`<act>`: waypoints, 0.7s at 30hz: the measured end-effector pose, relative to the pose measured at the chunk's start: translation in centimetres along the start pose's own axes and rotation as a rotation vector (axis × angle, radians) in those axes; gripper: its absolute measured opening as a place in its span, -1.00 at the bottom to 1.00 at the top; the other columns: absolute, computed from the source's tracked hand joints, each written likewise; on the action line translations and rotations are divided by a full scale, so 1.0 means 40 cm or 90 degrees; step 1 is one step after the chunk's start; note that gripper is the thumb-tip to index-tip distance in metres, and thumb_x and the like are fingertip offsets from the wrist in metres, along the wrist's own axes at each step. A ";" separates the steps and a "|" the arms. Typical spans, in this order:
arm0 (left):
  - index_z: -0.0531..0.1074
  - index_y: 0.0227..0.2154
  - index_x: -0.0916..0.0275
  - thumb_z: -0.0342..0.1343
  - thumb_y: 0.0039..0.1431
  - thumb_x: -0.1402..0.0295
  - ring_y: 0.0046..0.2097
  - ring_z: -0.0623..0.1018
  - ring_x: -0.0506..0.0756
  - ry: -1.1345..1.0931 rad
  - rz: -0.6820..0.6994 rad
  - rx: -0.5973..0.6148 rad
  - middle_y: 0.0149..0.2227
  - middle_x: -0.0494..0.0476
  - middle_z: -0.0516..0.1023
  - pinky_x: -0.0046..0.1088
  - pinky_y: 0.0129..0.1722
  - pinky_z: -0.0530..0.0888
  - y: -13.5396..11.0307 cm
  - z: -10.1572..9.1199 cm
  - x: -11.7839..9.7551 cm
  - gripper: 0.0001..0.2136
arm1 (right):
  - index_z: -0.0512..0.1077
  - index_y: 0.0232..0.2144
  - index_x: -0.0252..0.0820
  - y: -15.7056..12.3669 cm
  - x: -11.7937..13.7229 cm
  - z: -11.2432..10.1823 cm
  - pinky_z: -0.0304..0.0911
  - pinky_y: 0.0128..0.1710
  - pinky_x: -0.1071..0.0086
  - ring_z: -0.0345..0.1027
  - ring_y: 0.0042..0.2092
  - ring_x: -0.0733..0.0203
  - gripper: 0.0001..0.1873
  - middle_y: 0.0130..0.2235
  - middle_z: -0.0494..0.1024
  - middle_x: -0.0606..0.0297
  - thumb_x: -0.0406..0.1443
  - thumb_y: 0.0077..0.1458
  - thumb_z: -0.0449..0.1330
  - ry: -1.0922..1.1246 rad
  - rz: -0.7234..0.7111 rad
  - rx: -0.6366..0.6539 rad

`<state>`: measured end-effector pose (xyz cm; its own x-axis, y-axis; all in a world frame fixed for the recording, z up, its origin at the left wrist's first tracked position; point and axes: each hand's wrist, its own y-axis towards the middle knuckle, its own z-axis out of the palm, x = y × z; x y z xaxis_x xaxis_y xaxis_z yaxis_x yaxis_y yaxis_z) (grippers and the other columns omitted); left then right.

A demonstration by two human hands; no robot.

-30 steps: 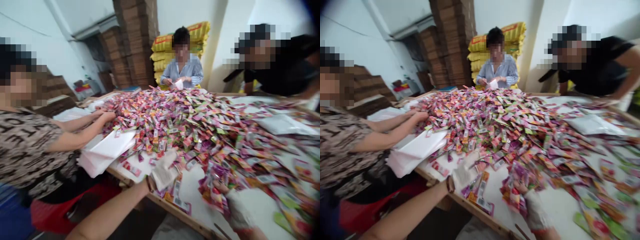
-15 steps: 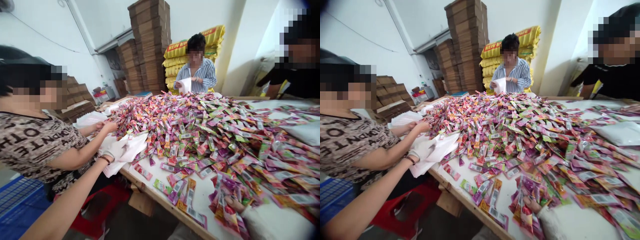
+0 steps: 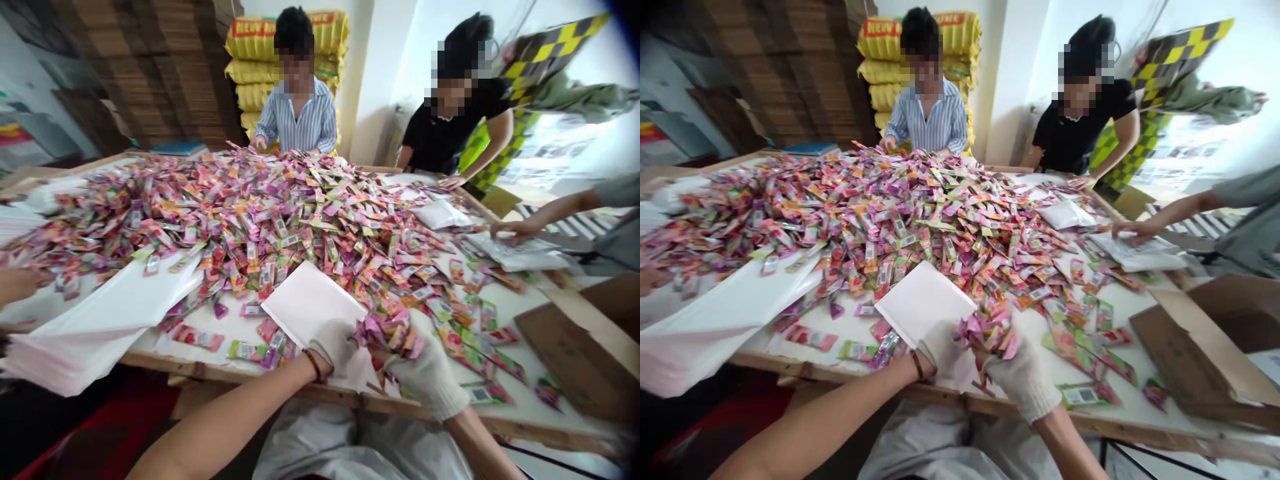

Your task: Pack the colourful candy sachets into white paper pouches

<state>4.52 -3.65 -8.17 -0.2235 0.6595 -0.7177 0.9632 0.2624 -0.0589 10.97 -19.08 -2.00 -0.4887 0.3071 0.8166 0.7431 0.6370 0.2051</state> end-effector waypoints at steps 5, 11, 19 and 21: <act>0.51 -0.43 0.29 -0.02 0.10 0.18 -0.40 0.47 0.04 -0.428 -0.092 0.002 -0.44 0.10 0.56 -0.47 -0.38 0.40 0.019 0.018 0.043 -0.70 | 0.38 -0.08 -0.18 -0.040 -0.039 0.054 0.35 -0.10 0.26 0.46 -0.14 0.02 -0.53 -0.14 0.56 0.09 -0.24 -0.11 0.21 -0.198 0.024 0.082; 0.50 -0.45 0.29 -0.07 0.13 0.34 -0.41 0.42 0.00 -0.292 -0.063 -0.047 -0.48 0.03 0.50 -0.54 -0.41 0.32 -0.015 -0.003 0.047 -0.76 | 0.49 -0.19 -0.18 0.060 -0.007 0.013 0.22 -0.45 0.39 0.40 -0.44 0.13 -0.52 -0.42 0.57 0.20 -0.26 -0.29 0.28 -0.379 0.065 0.285; 0.23 -0.69 0.27 -0.04 0.19 0.27 -0.52 0.22 -0.07 -0.084 0.025 -0.119 -0.64 -0.08 0.17 -0.53 -0.50 0.11 -0.011 -0.063 0.008 -0.64 | 0.51 -0.29 -0.14 0.071 0.000 0.008 0.09 -0.53 0.40 0.35 -0.50 0.16 -0.56 -0.47 0.54 0.21 -0.10 -0.29 0.28 -0.473 0.054 0.294; 0.25 -0.67 0.27 -0.04 0.21 0.29 -0.50 0.25 -0.06 -0.045 0.051 -0.146 -0.62 -0.05 0.22 -0.52 -0.48 0.13 -0.016 -0.061 -0.021 -0.66 | 0.51 -0.26 -0.17 0.064 0.004 0.014 0.11 -0.50 0.40 0.40 -0.45 0.13 -0.59 -0.41 0.57 0.15 -0.18 -0.26 0.24 -0.477 0.039 0.317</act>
<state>3.71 -2.64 -5.83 -0.1297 0.6358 -0.7609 0.9162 0.3703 0.1532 12.53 -17.01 -1.63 -0.7539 0.6203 0.2164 0.5790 0.7830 -0.2275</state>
